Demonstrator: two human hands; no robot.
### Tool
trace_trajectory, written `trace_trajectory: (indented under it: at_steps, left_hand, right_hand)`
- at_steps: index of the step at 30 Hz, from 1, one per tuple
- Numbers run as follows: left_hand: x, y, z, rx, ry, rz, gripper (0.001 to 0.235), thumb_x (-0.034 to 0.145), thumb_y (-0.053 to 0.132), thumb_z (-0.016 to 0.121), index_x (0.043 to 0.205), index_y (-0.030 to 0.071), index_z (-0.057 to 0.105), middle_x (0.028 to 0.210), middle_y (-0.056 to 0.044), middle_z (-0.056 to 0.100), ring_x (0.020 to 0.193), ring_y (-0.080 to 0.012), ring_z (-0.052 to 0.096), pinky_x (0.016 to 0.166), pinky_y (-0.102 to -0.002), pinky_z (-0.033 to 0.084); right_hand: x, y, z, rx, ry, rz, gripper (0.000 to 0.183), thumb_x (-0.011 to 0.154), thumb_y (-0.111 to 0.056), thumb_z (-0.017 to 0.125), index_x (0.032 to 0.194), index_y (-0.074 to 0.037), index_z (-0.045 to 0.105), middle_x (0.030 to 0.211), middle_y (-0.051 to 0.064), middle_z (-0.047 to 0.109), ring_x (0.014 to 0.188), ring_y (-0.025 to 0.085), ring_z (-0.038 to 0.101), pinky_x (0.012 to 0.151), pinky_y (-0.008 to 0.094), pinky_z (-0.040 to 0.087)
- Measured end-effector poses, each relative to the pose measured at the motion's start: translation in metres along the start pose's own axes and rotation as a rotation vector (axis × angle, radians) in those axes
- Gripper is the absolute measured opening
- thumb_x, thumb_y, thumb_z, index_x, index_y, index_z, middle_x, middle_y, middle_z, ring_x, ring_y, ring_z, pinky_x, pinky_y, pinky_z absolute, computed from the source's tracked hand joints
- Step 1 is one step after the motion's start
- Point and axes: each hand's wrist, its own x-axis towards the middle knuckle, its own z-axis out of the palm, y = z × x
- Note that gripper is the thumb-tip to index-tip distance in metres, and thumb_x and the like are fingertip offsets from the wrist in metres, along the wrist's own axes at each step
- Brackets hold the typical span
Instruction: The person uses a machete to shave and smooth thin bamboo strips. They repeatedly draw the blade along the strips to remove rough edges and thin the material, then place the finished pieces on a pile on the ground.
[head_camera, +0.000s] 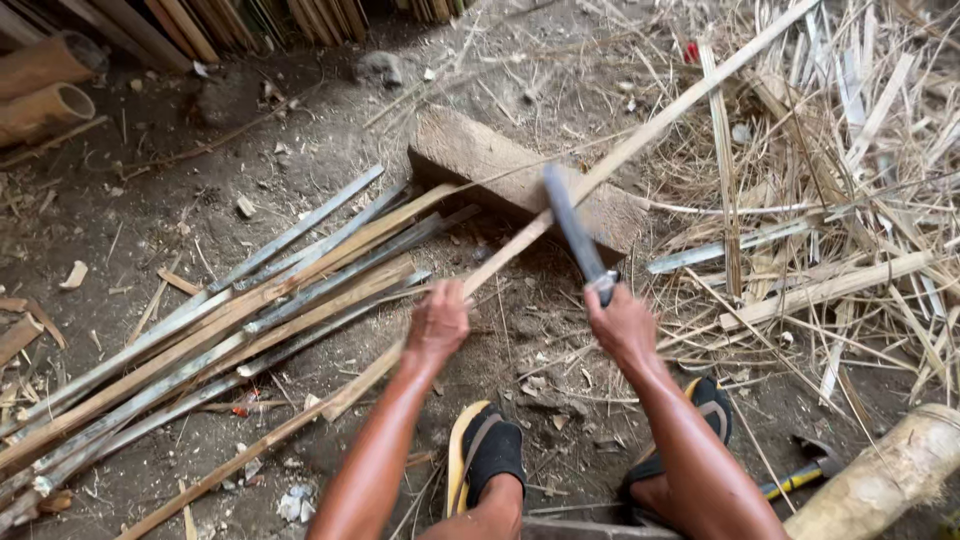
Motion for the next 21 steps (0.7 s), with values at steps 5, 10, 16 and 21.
trace_trajectory:
  at_steps: [5,10,16,21]
  left_hand:
    - [0.020,0.035,-0.012,-0.061,-0.275,-0.178,0.029,0.106,0.018,0.037,0.124,0.007,0.057,0.078,-0.009,0.064,0.055,-0.0171,0.052,0.048,-0.033,0.048]
    - [0.020,0.029,-0.024,-0.110,-0.344,-0.180,0.045,0.111,0.032,0.036,0.084,0.006,0.061,0.066,-0.004,0.057,0.052,-0.0176,0.050,0.048,-0.037,0.044]
    - [0.014,0.029,-0.016,-0.126,-0.370,-0.169,0.039,0.104,0.025,0.039,0.083,0.005,0.064,0.063,-0.002,0.055,0.050,-0.0174,0.052,0.048,-0.043,0.051]
    - [0.012,0.030,-0.018,-0.027,-0.185,-0.148,0.040,0.103,0.036,0.053,0.093,0.004,0.074,0.057,-0.004,0.052,0.052,-0.0209,0.051,0.056,-0.044,0.046]
  right_hand:
    - [-0.016,-0.021,0.003,-0.192,-0.245,-0.244,0.047,0.099,-0.051,0.052,0.099,-0.005,0.061,0.072,0.006,0.066,0.048,0.014,0.052,0.041,0.031,0.049]
    - [0.003,-0.019,-0.005,-0.146,-0.055,-0.230,0.049,0.100,-0.056,0.053,0.092,-0.009,0.062,0.068,0.006,0.067,0.047,0.012,0.052,0.044,0.029,0.045]
    - [0.023,-0.005,-0.004,-0.314,-0.204,-0.300,0.045,0.094,-0.054,0.055,0.096,-0.009,0.060,0.069,0.002,0.065,0.048,0.011,0.059,0.039,0.029,0.051]
    - [0.023,-0.003,0.002,-0.158,-0.144,-0.216,0.050,0.100,-0.056,0.053,0.100,-0.007,0.064,0.069,0.007,0.063,0.050,0.017,0.055,0.044,0.034,0.048]
